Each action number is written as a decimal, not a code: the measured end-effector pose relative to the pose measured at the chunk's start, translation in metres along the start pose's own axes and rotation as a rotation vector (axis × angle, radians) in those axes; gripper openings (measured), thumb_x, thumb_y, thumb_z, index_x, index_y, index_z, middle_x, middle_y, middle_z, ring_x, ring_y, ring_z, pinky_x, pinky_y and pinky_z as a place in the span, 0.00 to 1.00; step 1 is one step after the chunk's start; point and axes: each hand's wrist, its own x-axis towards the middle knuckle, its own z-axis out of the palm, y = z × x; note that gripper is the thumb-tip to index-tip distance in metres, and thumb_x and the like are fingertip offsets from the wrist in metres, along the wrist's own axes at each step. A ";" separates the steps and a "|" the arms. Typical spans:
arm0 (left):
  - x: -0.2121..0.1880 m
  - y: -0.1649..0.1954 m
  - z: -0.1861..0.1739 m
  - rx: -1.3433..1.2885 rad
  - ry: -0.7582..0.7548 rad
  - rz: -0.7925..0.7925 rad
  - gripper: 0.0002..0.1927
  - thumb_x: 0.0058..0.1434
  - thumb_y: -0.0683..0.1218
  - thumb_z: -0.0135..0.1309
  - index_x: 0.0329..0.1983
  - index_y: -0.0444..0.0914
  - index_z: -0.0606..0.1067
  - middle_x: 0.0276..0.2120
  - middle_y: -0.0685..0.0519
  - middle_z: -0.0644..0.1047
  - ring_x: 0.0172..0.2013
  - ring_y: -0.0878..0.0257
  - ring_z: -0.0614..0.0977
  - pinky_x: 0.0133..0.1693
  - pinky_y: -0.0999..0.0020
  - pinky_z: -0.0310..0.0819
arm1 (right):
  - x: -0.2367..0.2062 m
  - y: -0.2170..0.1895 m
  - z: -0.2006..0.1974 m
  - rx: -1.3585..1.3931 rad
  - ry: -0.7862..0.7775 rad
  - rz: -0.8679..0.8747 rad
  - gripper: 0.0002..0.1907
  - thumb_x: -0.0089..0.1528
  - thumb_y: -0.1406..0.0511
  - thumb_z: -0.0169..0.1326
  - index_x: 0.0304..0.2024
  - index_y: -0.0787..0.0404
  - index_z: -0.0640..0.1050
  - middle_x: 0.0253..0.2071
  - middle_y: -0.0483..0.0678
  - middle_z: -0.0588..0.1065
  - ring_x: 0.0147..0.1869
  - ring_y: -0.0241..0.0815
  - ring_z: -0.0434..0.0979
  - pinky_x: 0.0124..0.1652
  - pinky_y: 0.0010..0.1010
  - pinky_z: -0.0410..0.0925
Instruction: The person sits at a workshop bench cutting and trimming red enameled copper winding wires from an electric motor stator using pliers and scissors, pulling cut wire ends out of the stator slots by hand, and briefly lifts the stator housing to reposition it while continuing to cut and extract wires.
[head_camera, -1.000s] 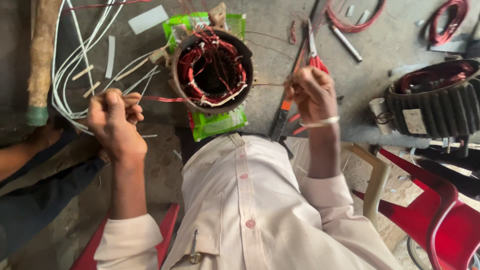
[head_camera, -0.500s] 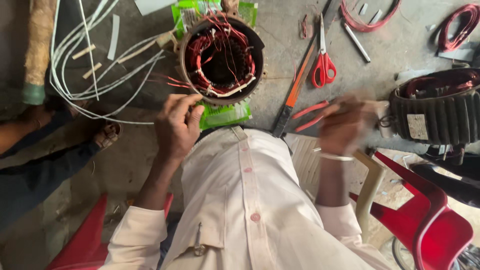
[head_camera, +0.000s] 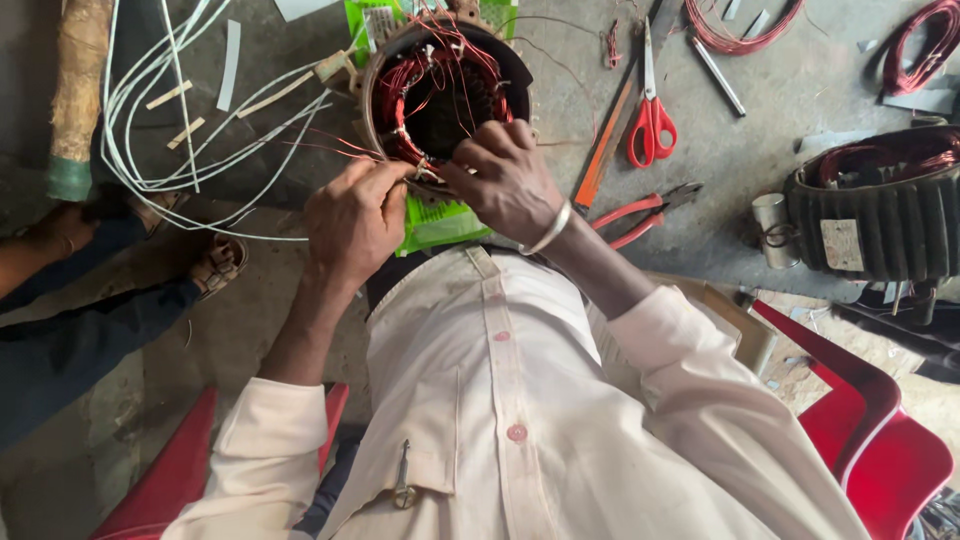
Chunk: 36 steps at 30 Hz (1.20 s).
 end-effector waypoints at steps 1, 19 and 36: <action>-0.001 -0.001 0.000 -0.030 0.021 -0.012 0.10 0.63 0.40 0.59 0.48 0.40 0.81 0.39 0.48 0.80 0.38 0.50 0.84 0.39 0.56 0.77 | 0.005 -0.001 0.001 -0.018 -0.021 -0.009 0.14 0.59 0.61 0.58 0.47 0.54 0.81 0.40 0.43 0.72 0.50 0.45 0.70 0.50 0.41 0.61; -0.020 -0.017 0.005 -0.223 0.080 -0.073 0.07 0.66 0.42 0.60 0.47 0.39 0.80 0.34 0.49 0.78 0.33 0.52 0.81 0.35 0.58 0.75 | 0.002 0.009 -0.010 -0.082 -0.049 -0.198 0.18 0.58 0.64 0.58 0.52 0.49 0.82 0.40 0.40 0.71 0.48 0.42 0.68 0.54 0.45 0.61; 0.019 -0.001 0.013 -0.010 0.013 0.343 0.11 0.57 0.41 0.63 0.44 0.40 0.82 0.38 0.53 0.81 0.36 0.57 0.83 0.39 0.63 0.78 | -0.059 -0.006 -0.018 0.293 0.201 0.569 0.13 0.59 0.72 0.67 0.45 0.58 0.81 0.33 0.46 0.76 0.35 0.45 0.78 0.37 0.36 0.71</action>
